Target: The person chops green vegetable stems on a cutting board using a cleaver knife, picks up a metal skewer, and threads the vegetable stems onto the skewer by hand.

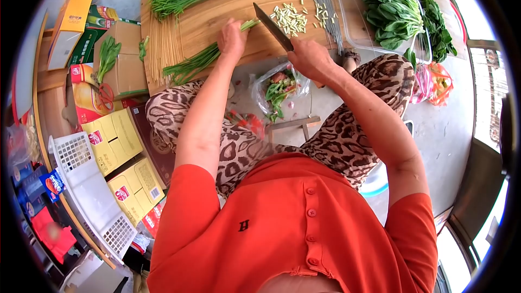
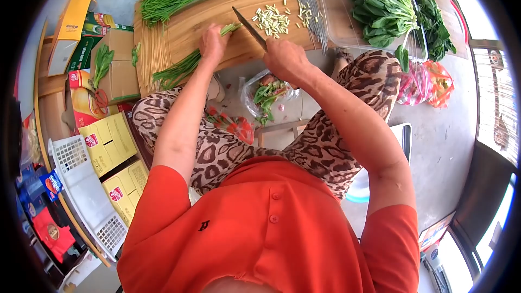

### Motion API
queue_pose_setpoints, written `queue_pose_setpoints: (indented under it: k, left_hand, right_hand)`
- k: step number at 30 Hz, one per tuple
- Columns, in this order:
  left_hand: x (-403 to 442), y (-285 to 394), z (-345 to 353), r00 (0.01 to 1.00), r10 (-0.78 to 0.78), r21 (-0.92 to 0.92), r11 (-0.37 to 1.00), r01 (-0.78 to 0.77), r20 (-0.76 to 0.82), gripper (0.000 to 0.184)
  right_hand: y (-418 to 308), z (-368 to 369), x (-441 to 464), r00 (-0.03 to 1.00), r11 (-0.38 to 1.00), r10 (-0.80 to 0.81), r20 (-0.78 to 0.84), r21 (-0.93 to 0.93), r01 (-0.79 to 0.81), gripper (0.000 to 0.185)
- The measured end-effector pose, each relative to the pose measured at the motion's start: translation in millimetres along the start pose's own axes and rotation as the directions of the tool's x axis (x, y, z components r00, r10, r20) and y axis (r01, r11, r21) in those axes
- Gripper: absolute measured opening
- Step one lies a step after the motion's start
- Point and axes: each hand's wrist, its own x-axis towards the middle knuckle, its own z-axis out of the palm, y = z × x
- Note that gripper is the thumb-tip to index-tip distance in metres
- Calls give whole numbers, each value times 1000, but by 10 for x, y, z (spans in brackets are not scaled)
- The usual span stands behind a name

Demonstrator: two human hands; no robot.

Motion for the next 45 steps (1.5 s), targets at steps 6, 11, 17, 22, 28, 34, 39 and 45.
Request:
queue_pose_setpoints:
  k: [6, 11, 17, 22, 28, 34, 39, 45]
  left_hand:
    - [-15, -13, 18, 1000, 0, -20, 1000, 0, -16, 17]
    - [-30, -28, 48, 999, 27, -40, 999, -28, -46, 16]
    - [-52, -24, 93, 994, 64, 22, 998, -63, -84, 9]
    - [-69, 12, -58, 988, 88, -19, 996, -92, -127, 14]
    - [270, 5, -873, 945, 275, 201, 950, -238, -178, 26]
    - [1062, 409, -1703, 793, 581, 549, 729, -409, -181, 17]
    - [1846, 608, -1269, 746, 644, 594, 671, -444, -170, 12]
    - [1976, 541, -376, 990, 126, 441, 886, -143, 69, 82]
  right_hand:
    - [-17, 18, 5, 1000, 1000, -22, 0, -14, 22, 27]
    - [-65, 6, 18, 999, 998, -32, 2, -48, 32, 26]
    - [-193, 29, 103, 998, 991, 48, 37, -129, -43, 22]
    - [-188, -18, 108, 999, 996, 41, -2, -75, -41, 23]
    - [-58, -201, -44, 999, 993, 17, -50, 116, -11, 27]
    - [49, -416, -219, 998, 985, 19, -62, 171, -8, 26]
    - [196, -400, -264, 999, 984, 1, -53, 179, 8, 25]
    - [200, -487, -300, 1000, 975, 18, -11, 222, -15, 25]
